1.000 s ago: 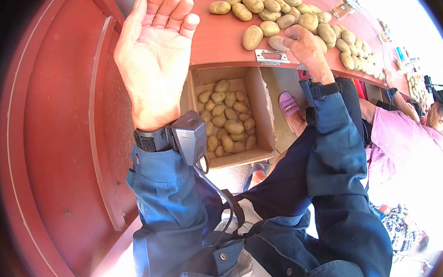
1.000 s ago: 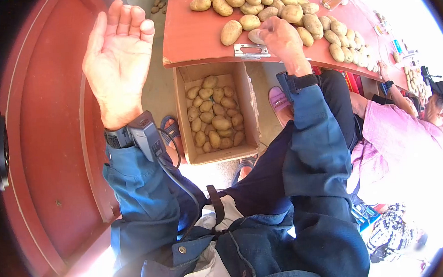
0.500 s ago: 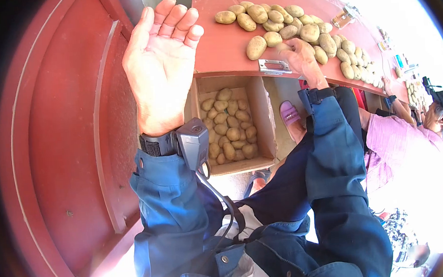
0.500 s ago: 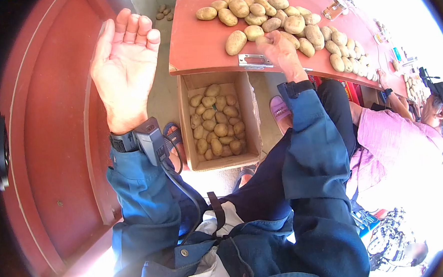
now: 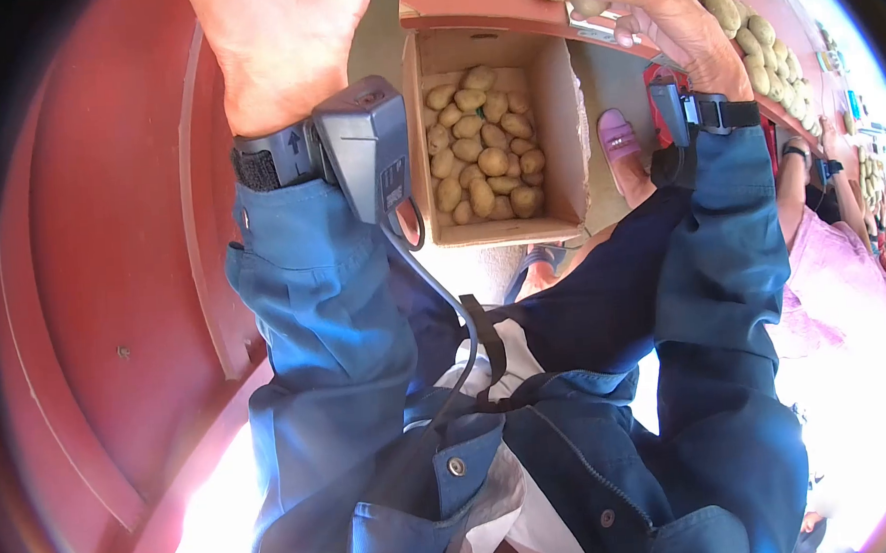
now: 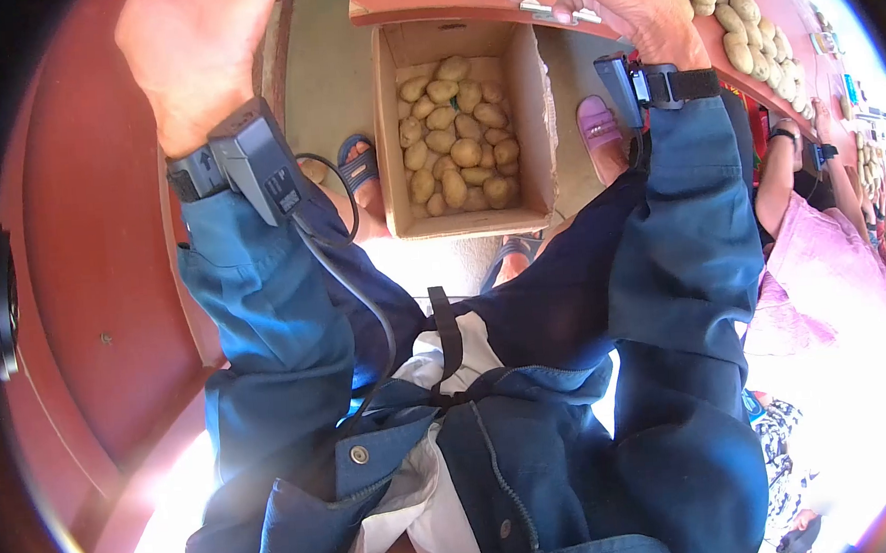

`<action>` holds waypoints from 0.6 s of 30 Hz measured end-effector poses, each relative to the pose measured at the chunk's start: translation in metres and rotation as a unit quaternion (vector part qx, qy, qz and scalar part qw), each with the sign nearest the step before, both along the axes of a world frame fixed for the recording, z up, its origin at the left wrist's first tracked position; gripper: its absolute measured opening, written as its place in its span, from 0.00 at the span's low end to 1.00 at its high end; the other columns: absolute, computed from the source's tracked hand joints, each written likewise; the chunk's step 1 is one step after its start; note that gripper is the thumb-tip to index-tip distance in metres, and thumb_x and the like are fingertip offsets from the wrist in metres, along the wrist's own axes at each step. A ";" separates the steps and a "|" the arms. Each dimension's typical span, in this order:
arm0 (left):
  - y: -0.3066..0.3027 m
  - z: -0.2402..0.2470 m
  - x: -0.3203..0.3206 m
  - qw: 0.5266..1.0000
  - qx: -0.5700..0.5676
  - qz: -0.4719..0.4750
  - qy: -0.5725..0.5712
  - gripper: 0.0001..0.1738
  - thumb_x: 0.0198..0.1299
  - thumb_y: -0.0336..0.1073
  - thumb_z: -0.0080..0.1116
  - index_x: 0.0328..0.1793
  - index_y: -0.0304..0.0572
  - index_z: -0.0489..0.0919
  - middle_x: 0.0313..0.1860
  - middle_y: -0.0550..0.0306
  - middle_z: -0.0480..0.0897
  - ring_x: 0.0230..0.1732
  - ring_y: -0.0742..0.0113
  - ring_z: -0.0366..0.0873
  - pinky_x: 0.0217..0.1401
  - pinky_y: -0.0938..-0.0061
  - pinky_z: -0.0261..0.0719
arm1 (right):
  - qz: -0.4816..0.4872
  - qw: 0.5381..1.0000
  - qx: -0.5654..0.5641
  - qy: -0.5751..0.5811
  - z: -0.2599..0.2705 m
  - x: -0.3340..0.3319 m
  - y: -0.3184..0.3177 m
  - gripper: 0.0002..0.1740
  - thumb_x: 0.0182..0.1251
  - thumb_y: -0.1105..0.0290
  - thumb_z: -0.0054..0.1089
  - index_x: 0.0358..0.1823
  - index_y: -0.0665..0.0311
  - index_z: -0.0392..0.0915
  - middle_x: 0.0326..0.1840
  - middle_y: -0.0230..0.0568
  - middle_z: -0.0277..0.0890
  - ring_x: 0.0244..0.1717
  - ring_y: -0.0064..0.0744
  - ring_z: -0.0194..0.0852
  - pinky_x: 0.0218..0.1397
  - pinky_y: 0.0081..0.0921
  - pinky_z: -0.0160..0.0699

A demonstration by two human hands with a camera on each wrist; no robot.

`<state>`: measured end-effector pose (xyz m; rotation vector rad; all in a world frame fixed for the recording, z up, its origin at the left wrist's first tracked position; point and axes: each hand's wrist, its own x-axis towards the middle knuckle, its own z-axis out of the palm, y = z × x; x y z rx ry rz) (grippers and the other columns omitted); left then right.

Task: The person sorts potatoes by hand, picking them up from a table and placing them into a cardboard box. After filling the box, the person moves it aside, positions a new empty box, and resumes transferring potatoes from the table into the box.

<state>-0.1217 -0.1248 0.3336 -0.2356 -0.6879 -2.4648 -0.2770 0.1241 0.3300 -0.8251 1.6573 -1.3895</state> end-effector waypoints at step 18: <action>0.016 0.004 0.005 1.000 0.009 0.023 -0.019 0.12 0.76 0.41 0.58 0.50 0.40 0.84 0.45 0.58 0.86 0.49 0.64 0.83 0.54 0.67 0.80 | 0.067 0.937 0.249 0.238 -0.062 0.007 -0.001 0.23 0.71 0.56 0.66 0.54 0.69 0.84 0.37 0.41 0.84 0.35 0.31 0.83 0.43 0.31 0.81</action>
